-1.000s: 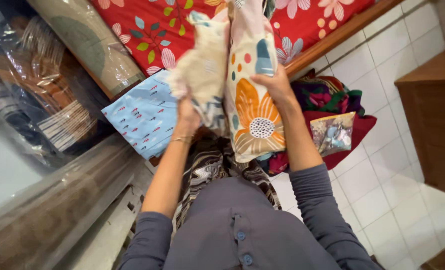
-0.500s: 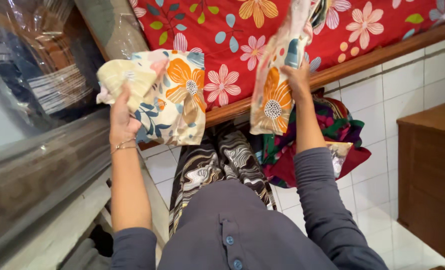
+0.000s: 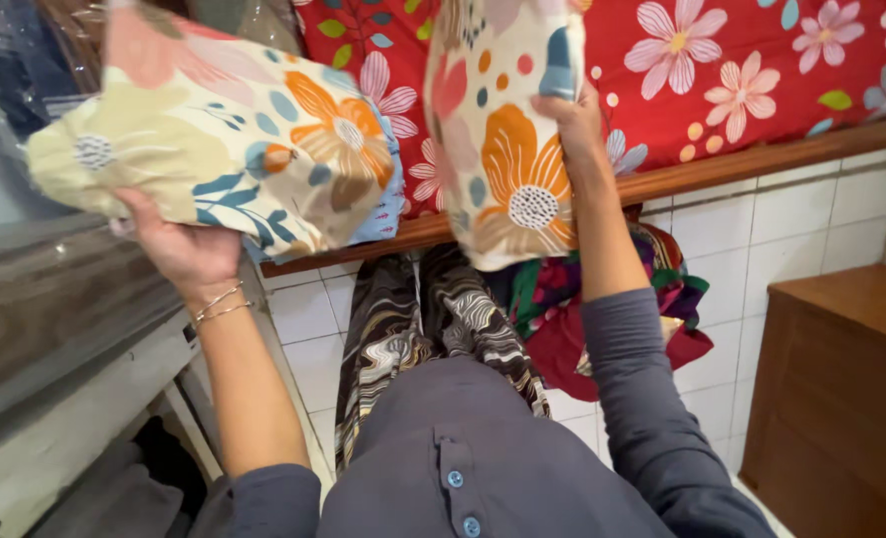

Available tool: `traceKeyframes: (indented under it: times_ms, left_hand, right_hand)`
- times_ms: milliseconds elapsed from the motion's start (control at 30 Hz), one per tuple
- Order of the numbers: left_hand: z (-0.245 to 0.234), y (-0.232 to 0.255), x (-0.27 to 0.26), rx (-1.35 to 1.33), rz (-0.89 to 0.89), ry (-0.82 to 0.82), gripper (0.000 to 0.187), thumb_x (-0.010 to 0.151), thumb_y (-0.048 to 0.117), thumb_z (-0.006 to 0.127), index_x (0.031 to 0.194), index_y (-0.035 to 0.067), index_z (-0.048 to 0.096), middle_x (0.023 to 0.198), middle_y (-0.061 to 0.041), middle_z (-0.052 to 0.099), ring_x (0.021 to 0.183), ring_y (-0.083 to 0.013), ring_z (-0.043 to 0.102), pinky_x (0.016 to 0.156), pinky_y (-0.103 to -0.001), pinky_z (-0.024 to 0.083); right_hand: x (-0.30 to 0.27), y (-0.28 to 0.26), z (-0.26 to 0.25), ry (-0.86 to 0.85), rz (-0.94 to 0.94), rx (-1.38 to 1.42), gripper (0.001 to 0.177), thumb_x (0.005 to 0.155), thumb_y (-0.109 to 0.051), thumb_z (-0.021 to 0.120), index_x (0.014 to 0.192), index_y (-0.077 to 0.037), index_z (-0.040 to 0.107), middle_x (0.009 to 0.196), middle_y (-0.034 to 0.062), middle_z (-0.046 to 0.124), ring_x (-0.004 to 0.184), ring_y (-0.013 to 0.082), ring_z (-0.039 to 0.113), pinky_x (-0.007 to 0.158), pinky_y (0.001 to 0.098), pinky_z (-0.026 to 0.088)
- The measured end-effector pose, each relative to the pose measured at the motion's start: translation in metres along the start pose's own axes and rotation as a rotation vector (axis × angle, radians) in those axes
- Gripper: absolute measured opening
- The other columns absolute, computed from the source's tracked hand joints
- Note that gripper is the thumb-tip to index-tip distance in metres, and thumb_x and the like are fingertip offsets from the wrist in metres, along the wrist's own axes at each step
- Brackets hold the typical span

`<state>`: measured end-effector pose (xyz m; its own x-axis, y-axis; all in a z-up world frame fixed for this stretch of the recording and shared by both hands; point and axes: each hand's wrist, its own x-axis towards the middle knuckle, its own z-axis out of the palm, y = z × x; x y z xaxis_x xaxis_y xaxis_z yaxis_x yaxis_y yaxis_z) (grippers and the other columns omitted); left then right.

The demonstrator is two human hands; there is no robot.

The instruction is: The person sweeps a floral-patterned bed with a traditional straw broom, then moves to a nearby chair and folds several pieces of fabric, stacking them on the bed.

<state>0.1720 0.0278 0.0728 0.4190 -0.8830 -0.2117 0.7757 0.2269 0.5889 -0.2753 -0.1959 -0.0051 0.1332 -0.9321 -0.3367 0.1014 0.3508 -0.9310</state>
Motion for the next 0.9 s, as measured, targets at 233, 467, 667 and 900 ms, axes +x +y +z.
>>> traceKeyframes:
  times_ms: [233, 467, 667, 900]
  left_hand:
    - [0.010, 0.024, -0.006, -0.006, 0.094, -0.045, 0.071, 0.108, 0.052, 0.058, 0.161, 0.009, 0.042, 0.161, -0.005, 0.050, 0.147, -0.0222, 0.045, 0.131, -0.041, 0.031]
    - [0.033, -0.002, 0.001, -0.055, 0.022, -0.032, 0.070, 0.106, 0.050, 0.059, 0.158, 0.007, 0.041, 0.161, -0.006, 0.051, 0.148, -0.0251, 0.048, 0.133, -0.045, 0.035]
    - [0.082, -0.059, 0.009, -0.089, -0.225, -0.103, 0.069, 0.106, 0.049, 0.059, 0.157, 0.006, 0.041, 0.155, -0.009, 0.054, 0.146, -0.0279, 0.051, 0.129, -0.049, 0.040]
    - [0.135, -0.074, 0.004, -0.254, -0.440, -0.320, 0.065, 0.111, 0.046, 0.055, 0.157, 0.001, 0.045, 0.151, -0.013, 0.057, 0.138, -0.0276, 0.055, 0.122, -0.044, 0.042]
  right_hand:
    - [-0.008, 0.100, -0.004, 0.195, 0.024, 0.565, 0.042, 0.087, -0.003, 0.066, 0.128, 0.005, 0.056, 0.122, 0.0177, 0.069, 0.109, 0.0315, 0.070, 0.097, 0.0462, 0.060]
    - [-0.078, 0.231, -0.048, 0.391, 0.538, -0.107, 0.051, 0.084, -0.004, 0.064, 0.134, -0.014, 0.057, 0.115, 0.0145, 0.066, 0.102, 0.0311, 0.068, 0.083, 0.0463, 0.058]
    - [-0.100, 0.217, -0.023, 0.133, 0.277, -0.423, 0.044, 0.091, -0.027, 0.068, 0.130, -0.008, 0.065, 0.118, 0.0089, 0.071, 0.106, 0.0223, 0.069, 0.091, 0.0438, 0.055]
    - [-0.082, 0.119, 0.027, -0.104, 0.511, 0.767, 0.082, 0.088, -0.069, 0.051, 0.144, -0.009, 0.048, 0.140, 0.0232, 0.055, 0.132, 0.0402, 0.052, 0.106, 0.0558, 0.048]
